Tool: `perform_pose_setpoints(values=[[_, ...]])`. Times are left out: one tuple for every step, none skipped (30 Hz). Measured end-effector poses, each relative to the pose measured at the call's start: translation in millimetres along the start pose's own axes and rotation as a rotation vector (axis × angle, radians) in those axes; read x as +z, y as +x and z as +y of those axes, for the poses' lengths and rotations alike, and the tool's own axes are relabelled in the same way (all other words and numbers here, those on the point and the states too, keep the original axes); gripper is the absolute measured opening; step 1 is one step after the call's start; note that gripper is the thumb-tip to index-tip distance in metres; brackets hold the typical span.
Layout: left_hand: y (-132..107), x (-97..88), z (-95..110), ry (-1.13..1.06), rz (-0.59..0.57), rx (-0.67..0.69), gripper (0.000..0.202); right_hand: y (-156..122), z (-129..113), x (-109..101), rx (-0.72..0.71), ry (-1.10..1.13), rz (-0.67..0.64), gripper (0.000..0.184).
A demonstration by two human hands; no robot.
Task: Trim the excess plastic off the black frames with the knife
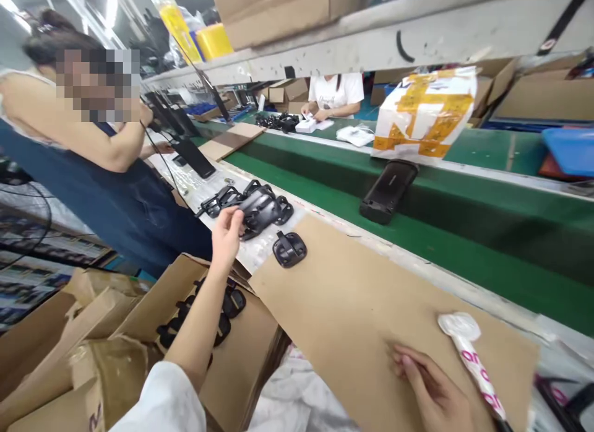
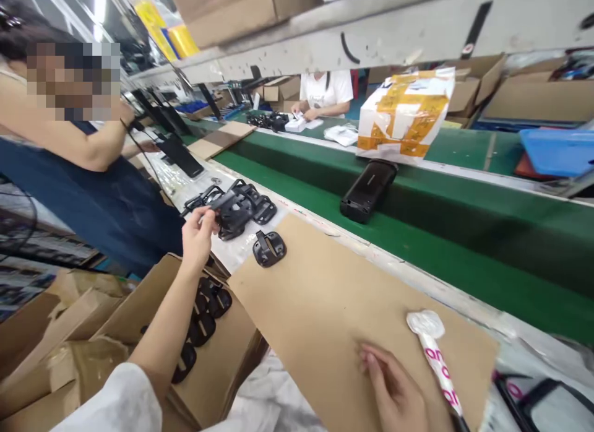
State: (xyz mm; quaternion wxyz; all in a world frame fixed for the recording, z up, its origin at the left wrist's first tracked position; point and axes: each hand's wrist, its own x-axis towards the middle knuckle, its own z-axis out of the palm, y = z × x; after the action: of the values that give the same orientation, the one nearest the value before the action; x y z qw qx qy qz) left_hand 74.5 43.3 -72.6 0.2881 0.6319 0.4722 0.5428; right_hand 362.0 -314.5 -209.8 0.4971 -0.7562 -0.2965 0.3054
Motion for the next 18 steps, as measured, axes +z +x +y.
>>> perform_pose_setpoints(values=[[21,-5.1,-10,0.050,0.069,-0.007,0.042,1,2,0,0.008,-0.002,0.001,0.054],[42,-8.5,-19,0.129,0.124,-0.035,0.038,2,4,-1,0.015,0.000,0.005,0.056],[64,-10.2,-28,0.242,0.165,-0.082,0.035,3,5,-1,0.022,0.003,0.008,0.057],[84,-10.3,-34,0.350,0.177,-0.128,0.033,4,7,-1,0.030,0.005,0.009,0.059],[104,-8.8,-40,0.394,0.175,-0.151,0.031,4,9,-1,0.037,0.008,0.011,0.061],[123,-6.2,-44,0.427,0.166,-0.166,0.029,5,10,-1,0.041,0.012,0.011,0.063],[139,-2.6,-46,0.453,0.148,-0.178,0.028,5,11,0,0.040,0.017,0.013,0.065],[153,1.6,-48,0.473,0.125,-0.187,0.025,5,12,0,0.036,0.023,0.017,0.066],[165,6.2,-50,0.499,0.096,-0.200,0.021,5,12,1,0.027,0.029,0.023,0.066],[174,10.8,-51,0.528,0.061,-0.215,0.016,5,11,1,0.014,0.035,0.029,0.066],[181,15.2,-52,0.556,0.023,-0.229,0.011,4,11,2,0.002,0.039,0.036,0.064],[186,19.3,-53,0.580,-0.017,-0.241,0.005,4,10,3,-0.006,0.041,0.041,0.062],[190,22.8,-54,0.602,-0.056,-0.252,0.006,2,10,4,-0.010,0.044,0.047,0.060],[191,25.6,-54,0.620,-0.094,-0.257,0.011,1,10,5,-0.012,0.051,0.055,0.058],[192,27.7,-55,0.634,-0.128,-0.256,0.016,0,10,6,-0.014,0.060,0.063,0.057],[191,29.0,-55,0.643,-0.158,-0.245,0.020,-1,11,7,-0.013,0.072,0.069,0.056],[190,29.8,-54,0.645,-0.183,-0.222,0.023,-2,12,8,-0.013,0.083,0.076,0.056],[188,30.0,-53,0.637,-0.201,-0.182,0.026,-2,12,10,-0.013,0.092,0.080,0.056]])
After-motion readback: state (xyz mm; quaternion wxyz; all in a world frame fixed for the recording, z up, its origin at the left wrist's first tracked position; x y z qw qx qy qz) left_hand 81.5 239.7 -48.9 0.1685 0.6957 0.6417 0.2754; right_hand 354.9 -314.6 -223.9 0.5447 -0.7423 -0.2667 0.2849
